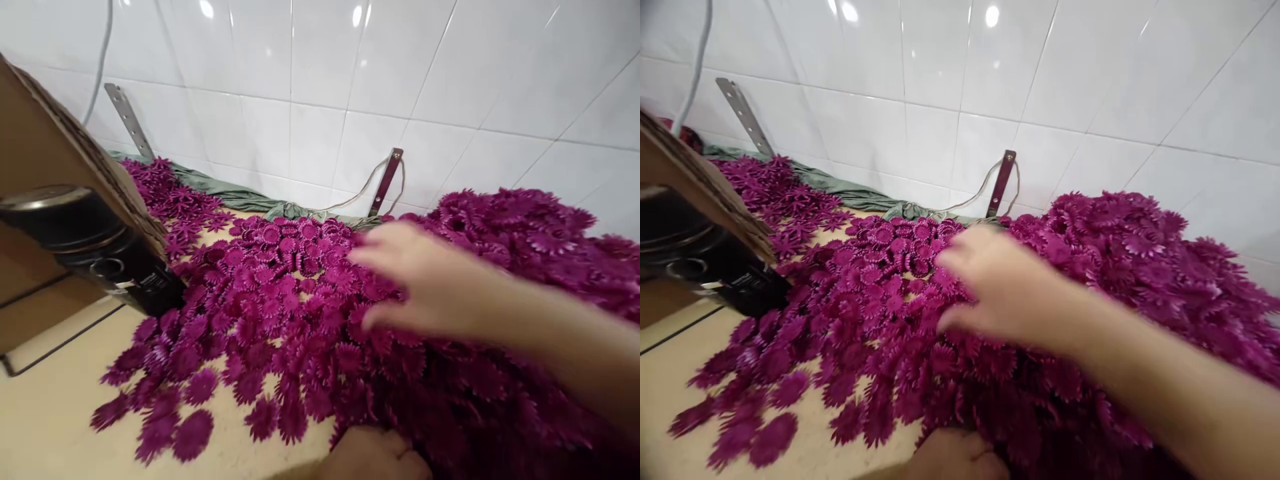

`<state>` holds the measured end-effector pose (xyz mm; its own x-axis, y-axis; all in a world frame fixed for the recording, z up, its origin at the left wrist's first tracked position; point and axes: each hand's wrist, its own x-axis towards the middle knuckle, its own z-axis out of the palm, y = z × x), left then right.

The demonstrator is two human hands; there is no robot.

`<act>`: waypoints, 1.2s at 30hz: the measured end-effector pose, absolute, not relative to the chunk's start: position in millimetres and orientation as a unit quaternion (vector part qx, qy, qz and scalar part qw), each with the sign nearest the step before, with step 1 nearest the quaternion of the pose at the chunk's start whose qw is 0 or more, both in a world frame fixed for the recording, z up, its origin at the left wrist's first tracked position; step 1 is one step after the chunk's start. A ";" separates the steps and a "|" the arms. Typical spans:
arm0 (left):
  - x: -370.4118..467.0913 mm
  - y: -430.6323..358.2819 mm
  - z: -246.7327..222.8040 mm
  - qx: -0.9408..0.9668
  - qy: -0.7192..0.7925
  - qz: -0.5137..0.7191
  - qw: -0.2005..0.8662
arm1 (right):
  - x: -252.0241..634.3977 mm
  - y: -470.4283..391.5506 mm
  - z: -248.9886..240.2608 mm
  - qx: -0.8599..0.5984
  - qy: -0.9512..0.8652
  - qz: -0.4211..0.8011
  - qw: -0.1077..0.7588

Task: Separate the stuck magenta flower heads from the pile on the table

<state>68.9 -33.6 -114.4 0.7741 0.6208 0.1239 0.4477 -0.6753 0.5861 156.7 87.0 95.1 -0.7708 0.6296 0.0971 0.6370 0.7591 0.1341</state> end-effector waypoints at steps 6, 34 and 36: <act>60.0 -41.9 -99.5 0.911 0.299 0.175 0.224 | 76.8 25.9 -12.2 -0.074 -0.995 -0.048 -0.038; 72.6 -39.8 -113.0 0.931 0.279 0.166 0.168 | 195.7 50.2 -13.0 -0.523 -0.847 -0.024 -0.096; 75.6 -36.4 -120.3 0.929 0.265 0.170 0.193 | 204.6 50.7 1.1 -0.538 -0.835 -0.054 -0.100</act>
<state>75.6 -36.4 -120.3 0.8016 0.5586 0.2132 0.4271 -0.7845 0.4495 204.6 50.7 1.1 -0.4007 0.9098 -0.1082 0.8881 0.4148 0.1981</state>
